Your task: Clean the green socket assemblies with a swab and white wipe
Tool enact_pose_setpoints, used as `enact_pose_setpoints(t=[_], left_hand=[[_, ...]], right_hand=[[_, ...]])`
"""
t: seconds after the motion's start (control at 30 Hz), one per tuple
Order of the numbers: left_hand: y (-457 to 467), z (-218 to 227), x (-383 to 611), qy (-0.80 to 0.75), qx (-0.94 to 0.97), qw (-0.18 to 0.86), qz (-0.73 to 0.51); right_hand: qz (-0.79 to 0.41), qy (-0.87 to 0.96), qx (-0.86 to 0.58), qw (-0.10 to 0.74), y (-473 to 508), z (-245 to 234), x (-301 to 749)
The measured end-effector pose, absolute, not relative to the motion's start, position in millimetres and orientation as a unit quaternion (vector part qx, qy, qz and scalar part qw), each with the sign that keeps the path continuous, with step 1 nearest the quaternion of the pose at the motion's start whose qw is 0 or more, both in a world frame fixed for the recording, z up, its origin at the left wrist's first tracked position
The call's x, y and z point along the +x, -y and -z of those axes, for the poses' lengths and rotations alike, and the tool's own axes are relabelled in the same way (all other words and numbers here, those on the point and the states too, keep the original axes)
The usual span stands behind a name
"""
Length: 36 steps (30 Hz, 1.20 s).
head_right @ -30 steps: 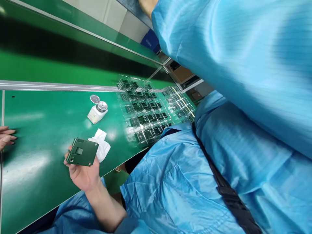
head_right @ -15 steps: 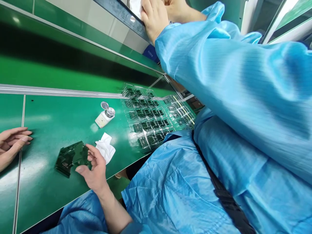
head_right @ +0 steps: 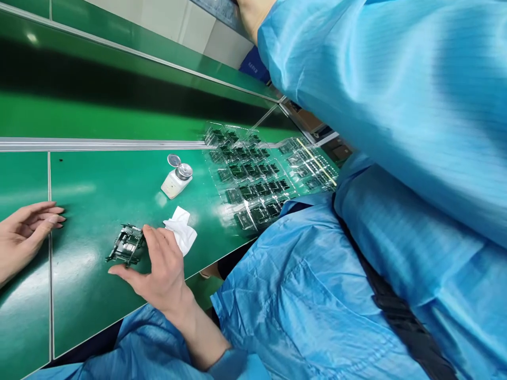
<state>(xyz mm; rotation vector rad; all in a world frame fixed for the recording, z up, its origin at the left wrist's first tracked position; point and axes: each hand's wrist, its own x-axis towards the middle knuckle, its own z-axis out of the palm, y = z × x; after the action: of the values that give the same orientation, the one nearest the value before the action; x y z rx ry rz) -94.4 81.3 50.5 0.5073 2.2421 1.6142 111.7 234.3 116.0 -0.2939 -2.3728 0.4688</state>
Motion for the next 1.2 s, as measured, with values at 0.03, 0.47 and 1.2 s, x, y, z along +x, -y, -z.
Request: enact_pose_setpoints(t=[0.03, 0.47, 1.2], left_hand=[[-81.2, -50.4, -94.6, -0.787, 0.182, 0.164, -0.566], [-80.5, -50.2, -96.2, -0.783, 0.198, 0.157, -0.569], [-80.8, -58.0, -94.7, -0.785, 0.201, 0.155, -0.564]], right_hand=[[-0.175, 0.915, -0.111, 0.345, -234.2, -117.5, 110.7], [-0.189, 0.918, -0.100, 0.334, -228.2, -121.1, 105.5], [-0.258, 0.899, -0.063, 0.349, -222.9, -122.8, 109.6]])
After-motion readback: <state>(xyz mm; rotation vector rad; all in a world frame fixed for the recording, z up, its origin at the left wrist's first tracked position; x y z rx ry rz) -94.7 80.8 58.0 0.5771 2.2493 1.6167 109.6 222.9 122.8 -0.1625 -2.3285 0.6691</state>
